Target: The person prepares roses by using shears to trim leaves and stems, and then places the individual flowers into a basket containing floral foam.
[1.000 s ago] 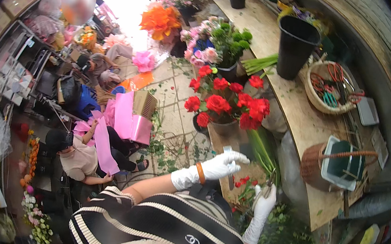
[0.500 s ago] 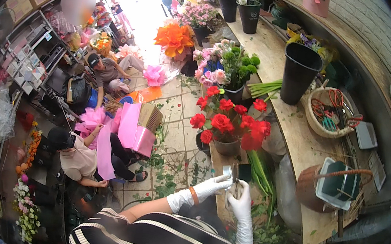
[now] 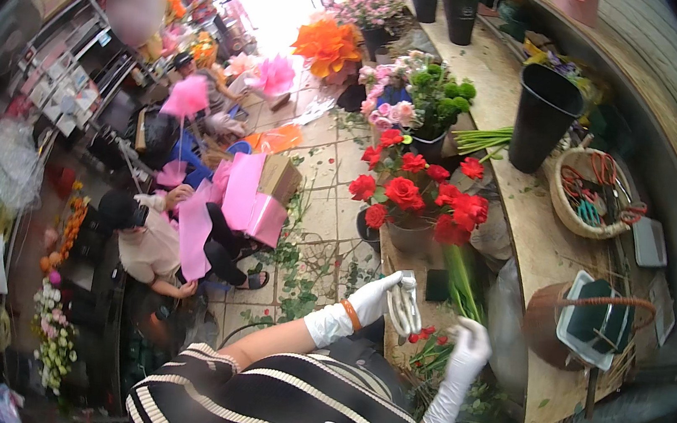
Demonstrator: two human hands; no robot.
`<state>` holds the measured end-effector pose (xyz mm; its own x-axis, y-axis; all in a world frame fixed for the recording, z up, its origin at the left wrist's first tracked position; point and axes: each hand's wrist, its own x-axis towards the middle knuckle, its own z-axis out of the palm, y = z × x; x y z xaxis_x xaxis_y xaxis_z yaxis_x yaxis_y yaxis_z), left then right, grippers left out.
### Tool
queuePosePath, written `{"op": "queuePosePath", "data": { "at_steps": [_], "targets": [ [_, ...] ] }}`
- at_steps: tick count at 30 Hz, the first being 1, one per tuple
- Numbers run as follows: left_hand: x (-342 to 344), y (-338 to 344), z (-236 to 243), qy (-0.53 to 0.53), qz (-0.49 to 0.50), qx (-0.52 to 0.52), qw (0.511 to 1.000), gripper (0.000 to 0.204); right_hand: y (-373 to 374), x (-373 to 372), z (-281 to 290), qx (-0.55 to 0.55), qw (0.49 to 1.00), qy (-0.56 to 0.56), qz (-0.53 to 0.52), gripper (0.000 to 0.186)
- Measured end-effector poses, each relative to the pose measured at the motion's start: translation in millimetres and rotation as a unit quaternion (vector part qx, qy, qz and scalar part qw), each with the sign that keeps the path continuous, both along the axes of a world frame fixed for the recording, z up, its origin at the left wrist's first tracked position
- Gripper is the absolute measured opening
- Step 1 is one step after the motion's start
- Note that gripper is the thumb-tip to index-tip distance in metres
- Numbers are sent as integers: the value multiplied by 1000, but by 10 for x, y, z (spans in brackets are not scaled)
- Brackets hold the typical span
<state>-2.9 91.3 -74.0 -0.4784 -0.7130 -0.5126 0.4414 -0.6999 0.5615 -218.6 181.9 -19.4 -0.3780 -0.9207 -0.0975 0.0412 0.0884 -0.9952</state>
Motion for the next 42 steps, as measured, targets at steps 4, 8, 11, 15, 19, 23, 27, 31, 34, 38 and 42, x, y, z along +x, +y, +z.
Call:
{"op": "queuePosePath", "data": {
  "at_steps": [4,8,11,15,19,23,27,31,34,38,42],
  "targets": [
    [71,-220,0,242,36,141,959,29,93,-694,381,-156,933,225,-234,26],
    [332,-400,50,278,133,172,936,30,40,-1594,765,-216,698,533,-428,32],
    [529,-660,-97,269,227,179,919,24,39,-2319,767,-62,701,572,-421,36],
    [610,-956,-148,234,314,192,900,23,-260,-2394,1270,-191,864,107,-454,50],
    [877,-1130,-863,199,403,175,876,28,-498,-2853,1283,-239,905,188,-299,41],
    [1596,-918,-1969,-14,415,231,880,56,-690,-2477,1619,-270,891,71,-357,44],
    [2694,-272,-2991,-71,487,339,802,62,-712,-2348,1591,-201,823,220,-484,47],
    [2847,160,-2970,-271,358,348,823,57,-367,-3017,1152,-95,711,556,-419,38],
    [2627,177,-2920,-372,138,293,870,54,-475,-2266,1381,-12,767,534,-356,33],
    [2169,-35,-2744,-427,-101,190,878,49,-515,-2456,998,-39,784,543,-299,37],
    [1623,-825,-2653,-450,-241,98,854,44,-201,-2626,904,-52,940,194,-276,49]
  ]
}}
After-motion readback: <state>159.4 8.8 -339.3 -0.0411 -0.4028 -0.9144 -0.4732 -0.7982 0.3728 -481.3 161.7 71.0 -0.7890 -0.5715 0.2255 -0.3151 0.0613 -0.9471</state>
